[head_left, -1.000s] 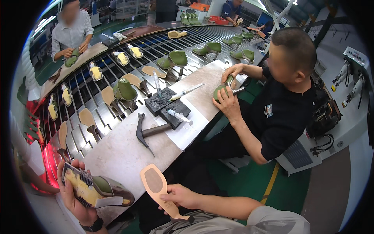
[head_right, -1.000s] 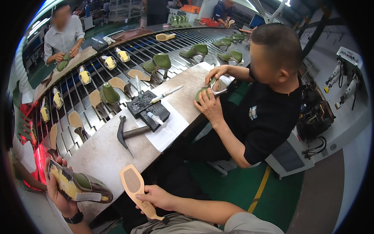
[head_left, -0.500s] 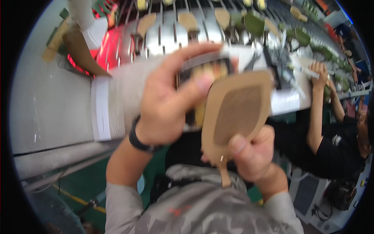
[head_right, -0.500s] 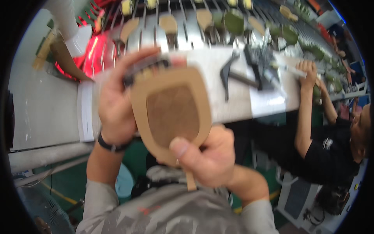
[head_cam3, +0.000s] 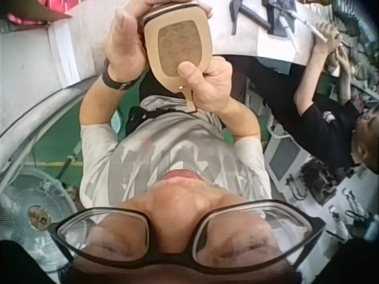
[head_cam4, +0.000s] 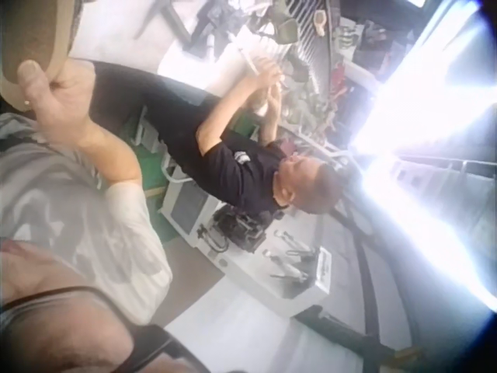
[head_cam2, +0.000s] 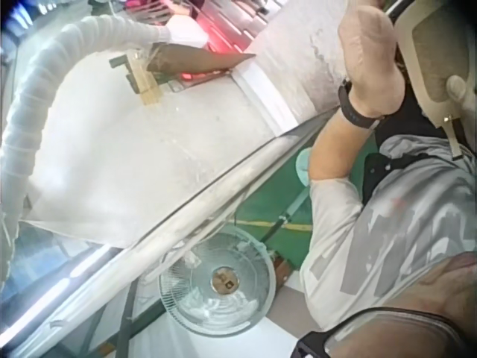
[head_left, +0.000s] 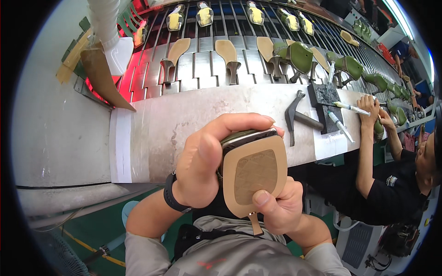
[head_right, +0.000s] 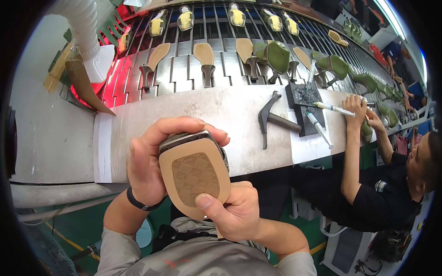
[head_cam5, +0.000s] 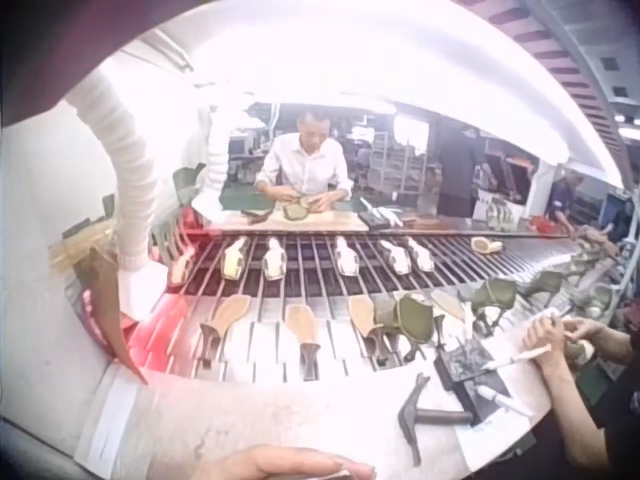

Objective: The person attaches soles to shoe uppers on lasts by hand, taps the edges with a small hammer to secure the bond, and places the assembled shoes onto a conveyor track.

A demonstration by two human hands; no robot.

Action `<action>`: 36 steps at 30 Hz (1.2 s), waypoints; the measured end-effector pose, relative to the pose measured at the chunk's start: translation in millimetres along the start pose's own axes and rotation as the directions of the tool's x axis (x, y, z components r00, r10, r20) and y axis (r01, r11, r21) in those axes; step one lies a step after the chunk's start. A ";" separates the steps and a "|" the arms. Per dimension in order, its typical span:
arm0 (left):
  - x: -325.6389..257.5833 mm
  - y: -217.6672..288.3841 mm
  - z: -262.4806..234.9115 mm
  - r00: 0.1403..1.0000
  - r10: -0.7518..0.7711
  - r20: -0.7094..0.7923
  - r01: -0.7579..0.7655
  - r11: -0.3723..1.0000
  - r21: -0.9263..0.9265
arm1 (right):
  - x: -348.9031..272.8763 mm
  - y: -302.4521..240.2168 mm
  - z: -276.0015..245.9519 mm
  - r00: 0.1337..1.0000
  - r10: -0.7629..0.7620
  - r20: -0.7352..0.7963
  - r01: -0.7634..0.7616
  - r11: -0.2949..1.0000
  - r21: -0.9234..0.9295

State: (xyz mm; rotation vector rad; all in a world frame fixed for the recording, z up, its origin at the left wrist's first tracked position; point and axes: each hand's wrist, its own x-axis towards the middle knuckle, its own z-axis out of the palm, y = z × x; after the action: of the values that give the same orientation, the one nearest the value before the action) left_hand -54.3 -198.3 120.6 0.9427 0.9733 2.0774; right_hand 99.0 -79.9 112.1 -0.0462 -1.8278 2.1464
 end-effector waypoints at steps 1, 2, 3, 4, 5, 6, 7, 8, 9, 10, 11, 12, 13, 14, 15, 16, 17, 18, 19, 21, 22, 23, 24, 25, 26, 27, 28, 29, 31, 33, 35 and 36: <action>-0.2 1.3 0.6 1.000 0.001 -0.002 -0.001 1.000 0.001 | 0.5 -0.1 -0.7 1.000 0.004 0.004 -0.004 1.000 0.006; -0.3 3.7 2.1 1.000 -0.004 -0.008 0.004 0.998 0.057 | 0.8 -0.1 -1.0 1.000 0.009 0.007 -0.009 1.000 0.013; 0.2 4.8 2.5 1.000 -0.009 -0.012 0.010 0.994 0.112 | 2.1 0.9 -1.2 1.000 0.008 0.008 -0.008 1.000 0.014; 0.4 5.2 2.8 1.000 -0.009 -0.012 0.010 0.994 0.113 | 3.7 1.9 -0.9 1.000 -0.009 0.011 0.008 0.999 0.031; 0.3 5.5 3.0 0.999 -0.031 -0.027 0.034 0.993 0.113 | 4.7 2.9 -0.8 1.000 -0.025 0.015 0.025 0.999 0.049; 0.8 5.8 3.4 0.998 -0.052 -0.040 0.056 0.992 0.110 | 4.4 4.2 -2.1 1.000 -0.026 0.014 0.025 0.999 0.048; 0.5 4.3 2.1 0.998 -0.052 -0.039 0.056 0.992 0.110 | 3.4 6.8 -4.0 0.999 -0.027 0.034 0.025 0.999 0.045; -0.3 1.7 -0.5 1.000 -0.010 -0.012 0.011 0.993 0.120 | 3.0 8.1 -5.0 0.998 -0.027 0.053 0.025 0.999 0.042; -0.9 -0.2 -1.9 0.999 0.030 0.016 -0.032 0.991 0.127 | 3.0 7.8 -4.5 0.998 -0.026 0.052 0.024 0.999 0.042; -0.9 -0.2 -1.6 0.999 0.028 0.016 -0.030 0.992 0.125 | 3.2 7.1 -3.0 0.999 -0.019 0.041 0.017 0.999 0.044; -1.0 0.1 -1.0 0.999 0.028 0.015 -0.030 0.991 0.127 | 3.2 6.2 -2.2 0.999 -0.012 0.031 0.010 0.999 0.046; -1.4 0.6 -0.9 1.000 0.027 0.014 -0.029 0.991 0.131 | 3.0 5.5 -2.2 0.999 -0.011 0.030 0.010 0.999 0.046; -1.8 0.6 -1.1 1.000 0.026 0.014 -0.027 0.991 0.130 | 2.9 4.7 -2.7 0.999 0.003 0.037 -0.005 0.999 0.044; -2.1 0.6 -1.3 0.999 0.029 0.016 -0.031 0.991 0.130 | 2.8 4.1 -2.7 0.999 0.018 0.044 -0.020 0.999 0.041; -1.9 0.5 -1.4 0.999 0.034 0.019 -0.036 0.991 0.130 | 2.7 3.7 -2.0 0.999 0.018 0.043 -0.019 0.999 0.040; -1.9 0.7 -1.5 0.999 0.033 0.021 -0.035 0.991 0.129 | 2.6 3.4 -0.7 0.999 0.024 0.030 -0.026 0.999 0.044; -1.9 1.3 -1.6 0.999 0.030 0.023 -0.033 0.991 0.131 | 2.3 3.2 0.0 0.999 0.031 0.017 -0.032 0.998 0.048; -2.2 2.4 -1.5 0.999 0.028 0.023 -0.031 0.991 0.134 | 1.2 2.2 -1.3 0.999 0.031 0.017 -0.032 0.998 0.048; -2.8 3.5 -0.8 0.999 0.028 0.022 -0.031 0.991 0.134 | -0.5 0.6 -4.3 0.996 0.069 0.049 -0.071 0.997 0.026; -4.4 6.2 1.7 1.000 0.003 -0.005 -0.002 0.993 0.117 | -0.4 -0.1 -3.8 0.991 0.109 0.081 -0.110 0.994 0.004; -4.8 7.5 2.6 1.000 0.002 -0.007 -0.001 0.993 0.117 | 1.2 0.7 -0.6 0.997 0.064 0.052 -0.064 0.998 0.011; -5.1 8.8 3.5 1.000 -0.009 -0.014 0.011 0.992 0.130 | 2.1 1.1 1.3 1.000 0.018 0.023 -0.019 1.000 0.017; -5.0 9.8 3.9 1.000 -0.018 -0.020 0.021 0.990 0.140 | 1.8 1.2 1.2 1.000 0.020 0.023 -0.020 1.000 0.015; -4.8 10.1 4.3 1.000 -0.017 -0.021 0.020 0.990 0.138 | 0.6 1.8 0.6 1.000 0.017 0.026 -0.017 1.000 0.012; -4.4 10.2 4.9 1.000 -0.010 -0.018 0.013 0.988 0.151 | 0.1 1.8 0.5 1.000 0.014 0.027 -0.014 1.000 0.009; -4.2 9.8 4.9 1.000 -0.003 -0.016 0.006 0.986 0.165 | 0.7 0.4 1.2 0.999 0.015 0.029 -0.015 1.000 0.009; -4.1 10.0 4.9 1.000 -0.003 -0.017 0.006 0.986 0.165 | 1.6 -2.4 2.3 0.999 0.024 0.025 -0.024 1.000 0.015; -3.9 10.4 5.1 1.000 -0.006 -0.018 0.009 0.986 0.167 | 2.3 -3.8 3.0 0.999 0.033 0.022 -0.033 0.999 0.022; -3.8 10.8 5.6 1.000 -0.008 -0.019 0.012 0.986 0.169 | 2.9 -3.2 3.6 1.000 0.019 0.024 -0.019 0.999 0.027; -4.1 10.8 5.5 1.000 -0.003 -0.018 0.006 0.987 0.159 | 3.0 -2.7 5.1 1.000 0.004 0.025 -0.005 0.999 0.033; -3.7 12.1 4.4 1.000 0.001 -0.013 0.002 0.987 0.161 | 2.7 -2.5 7.5 1.000 0.016 -0.007 -0.016 0.999 0.042; -4.2 13.2 4.2 1.000 0.005 -0.011 -0.003 0.986 0.165 | 2.2 -2.3 7.9 1.000 0.016 -0.006 -0.016 0.999 0.042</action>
State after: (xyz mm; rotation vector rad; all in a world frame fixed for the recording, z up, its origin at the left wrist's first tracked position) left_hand -52.0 -206.8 132.1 1.0175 1.1647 2.0315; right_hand 95.6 -86.6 116.2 -0.0578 -1.7845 2.1925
